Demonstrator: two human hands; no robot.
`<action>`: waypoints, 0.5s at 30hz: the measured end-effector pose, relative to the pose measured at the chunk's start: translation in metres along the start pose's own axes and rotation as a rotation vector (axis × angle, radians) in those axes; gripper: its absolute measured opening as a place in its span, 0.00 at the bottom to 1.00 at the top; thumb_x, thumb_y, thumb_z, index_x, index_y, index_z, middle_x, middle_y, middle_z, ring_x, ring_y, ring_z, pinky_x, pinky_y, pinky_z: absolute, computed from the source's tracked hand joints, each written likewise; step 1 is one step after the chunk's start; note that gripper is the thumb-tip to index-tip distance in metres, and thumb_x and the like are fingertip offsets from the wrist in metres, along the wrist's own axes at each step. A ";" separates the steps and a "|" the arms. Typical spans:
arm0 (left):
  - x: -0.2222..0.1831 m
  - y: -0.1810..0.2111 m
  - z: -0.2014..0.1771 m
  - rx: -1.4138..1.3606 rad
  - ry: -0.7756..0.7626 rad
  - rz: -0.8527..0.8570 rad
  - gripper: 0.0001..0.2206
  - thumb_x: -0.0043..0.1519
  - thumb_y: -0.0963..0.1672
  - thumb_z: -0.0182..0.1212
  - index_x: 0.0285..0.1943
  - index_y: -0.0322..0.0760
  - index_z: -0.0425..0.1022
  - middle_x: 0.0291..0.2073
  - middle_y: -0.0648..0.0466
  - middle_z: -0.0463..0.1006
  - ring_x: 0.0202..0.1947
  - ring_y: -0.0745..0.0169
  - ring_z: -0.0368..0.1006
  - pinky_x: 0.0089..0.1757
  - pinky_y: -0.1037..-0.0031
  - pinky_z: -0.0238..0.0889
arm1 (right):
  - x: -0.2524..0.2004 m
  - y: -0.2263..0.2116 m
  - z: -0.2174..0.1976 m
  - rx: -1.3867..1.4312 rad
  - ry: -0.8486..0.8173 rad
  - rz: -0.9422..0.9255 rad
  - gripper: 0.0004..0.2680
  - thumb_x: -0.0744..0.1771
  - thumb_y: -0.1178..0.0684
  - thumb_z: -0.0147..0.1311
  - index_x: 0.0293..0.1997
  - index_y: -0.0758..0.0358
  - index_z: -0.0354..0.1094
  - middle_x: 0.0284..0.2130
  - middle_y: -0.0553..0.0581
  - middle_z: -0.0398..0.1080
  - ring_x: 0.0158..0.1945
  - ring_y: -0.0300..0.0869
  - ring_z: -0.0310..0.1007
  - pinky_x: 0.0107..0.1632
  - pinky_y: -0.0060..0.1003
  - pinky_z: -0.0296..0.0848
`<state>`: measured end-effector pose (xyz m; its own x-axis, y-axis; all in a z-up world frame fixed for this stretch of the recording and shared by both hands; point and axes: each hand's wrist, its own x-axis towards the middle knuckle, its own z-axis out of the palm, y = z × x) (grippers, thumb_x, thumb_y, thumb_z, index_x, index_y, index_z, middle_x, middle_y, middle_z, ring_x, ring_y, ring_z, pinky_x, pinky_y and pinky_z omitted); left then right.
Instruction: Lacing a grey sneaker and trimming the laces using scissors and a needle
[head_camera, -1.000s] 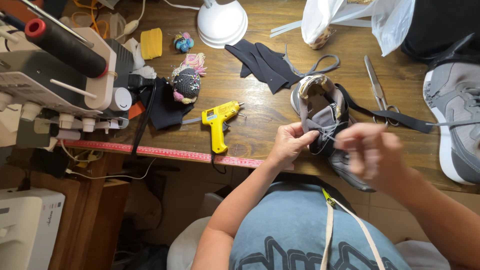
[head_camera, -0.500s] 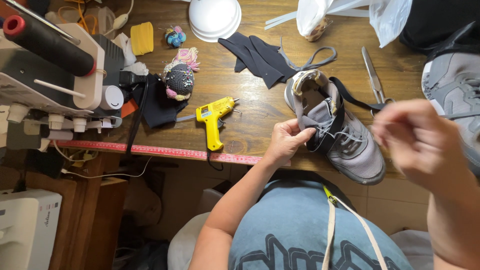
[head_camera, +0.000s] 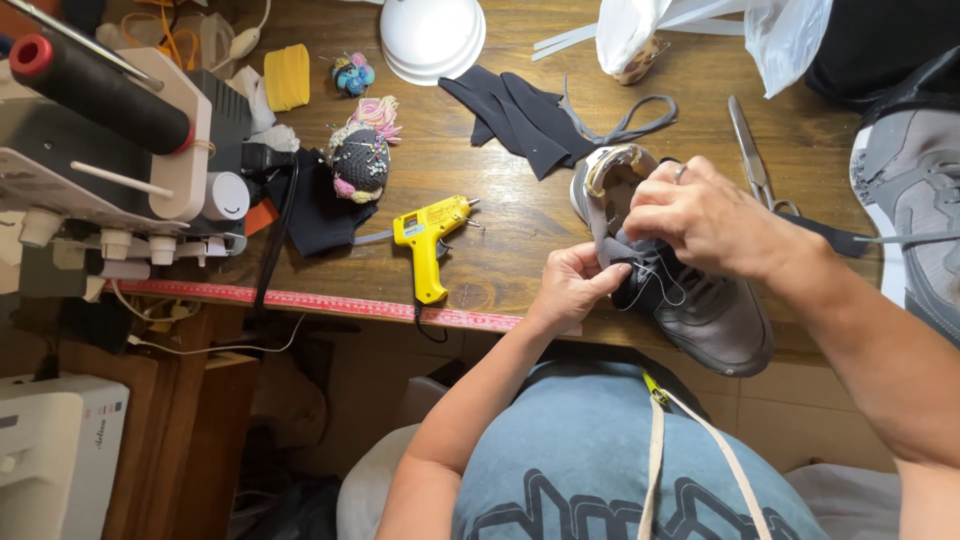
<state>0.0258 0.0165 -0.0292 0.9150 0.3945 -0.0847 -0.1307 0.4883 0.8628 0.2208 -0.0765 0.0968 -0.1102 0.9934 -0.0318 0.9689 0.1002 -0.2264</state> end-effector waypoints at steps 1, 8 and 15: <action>-0.001 0.002 0.000 0.002 -0.003 -0.001 0.08 0.61 0.41 0.69 0.48 0.33 0.80 0.37 0.63 0.81 0.36 0.81 0.71 0.39 0.86 0.69 | 0.000 0.003 0.002 0.000 0.003 0.003 0.15 0.56 0.58 0.56 0.42 0.41 0.72 0.41 0.40 0.72 0.49 0.43 0.67 0.50 0.49 0.60; 0.003 0.011 0.010 0.032 -0.030 0.017 0.05 0.62 0.41 0.67 0.44 0.36 0.79 0.31 0.67 0.77 0.31 0.82 0.67 0.33 0.87 0.64 | -0.012 0.014 0.002 0.357 0.157 -0.065 0.10 0.61 0.64 0.54 0.39 0.53 0.73 0.36 0.47 0.71 0.43 0.45 0.67 0.51 0.45 0.62; 0.021 0.033 0.048 -0.022 -0.271 -0.050 0.08 0.61 0.40 0.64 0.31 0.40 0.69 0.24 0.67 0.65 0.26 0.81 0.61 0.28 0.85 0.56 | -0.075 0.000 -0.011 0.372 0.359 0.146 0.04 0.68 0.59 0.54 0.41 0.55 0.73 0.33 0.51 0.69 0.37 0.46 0.66 0.49 0.40 0.65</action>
<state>0.0592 0.0036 0.0213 0.9888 0.1486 0.0118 -0.0882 0.5198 0.8497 0.2311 -0.1508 0.1102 0.1659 0.9587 0.2310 0.8171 -0.0025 -0.5765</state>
